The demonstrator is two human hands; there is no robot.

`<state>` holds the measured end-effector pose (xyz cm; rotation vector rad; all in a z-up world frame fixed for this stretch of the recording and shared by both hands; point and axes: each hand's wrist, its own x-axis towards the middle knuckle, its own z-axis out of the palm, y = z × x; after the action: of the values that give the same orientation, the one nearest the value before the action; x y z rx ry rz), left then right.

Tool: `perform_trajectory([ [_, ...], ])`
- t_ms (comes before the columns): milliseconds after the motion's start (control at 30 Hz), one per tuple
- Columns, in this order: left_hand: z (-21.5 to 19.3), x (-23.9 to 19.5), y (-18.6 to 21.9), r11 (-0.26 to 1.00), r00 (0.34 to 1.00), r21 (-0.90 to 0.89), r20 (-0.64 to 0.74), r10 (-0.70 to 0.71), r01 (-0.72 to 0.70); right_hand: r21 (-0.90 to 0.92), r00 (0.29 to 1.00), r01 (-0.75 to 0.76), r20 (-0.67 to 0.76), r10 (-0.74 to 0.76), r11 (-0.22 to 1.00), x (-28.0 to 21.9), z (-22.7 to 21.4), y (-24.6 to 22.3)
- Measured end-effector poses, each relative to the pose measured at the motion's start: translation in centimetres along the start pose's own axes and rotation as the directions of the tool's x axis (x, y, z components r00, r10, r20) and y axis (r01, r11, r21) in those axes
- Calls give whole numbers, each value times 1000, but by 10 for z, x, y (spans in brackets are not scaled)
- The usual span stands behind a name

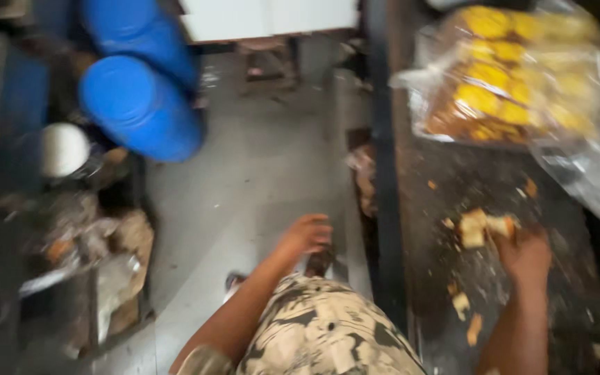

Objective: The person stacks cake slices on a small metal tray by hand, picking them up from the table one at a time and arranging them into a grid.

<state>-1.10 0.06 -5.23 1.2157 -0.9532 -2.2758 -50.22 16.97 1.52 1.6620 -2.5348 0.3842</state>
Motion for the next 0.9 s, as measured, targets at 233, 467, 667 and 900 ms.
perform_trajectory([
  [233, -97, -74, 1, 989, 999, -145, -46, -3, -4, 289, 743, -625, 505, 439, 725, 25, 34, -29],
  [467, -125, -103, 7, 989, 990, -144, -135, -37, 17, -110, 884, -450, 88, 459, 886, -23, 69, -82],
  [667, -97, -76, 12, 975, 995, -214, -88, 37, -55, -207, 881, -416, 152, 449, 886, -20, 41, -90],
  [900, -35, -24, 29, 967, 994, -236, -77, 74, -90, 659, 670, -693, 441, 597, 292, 41, 79, -41],
])
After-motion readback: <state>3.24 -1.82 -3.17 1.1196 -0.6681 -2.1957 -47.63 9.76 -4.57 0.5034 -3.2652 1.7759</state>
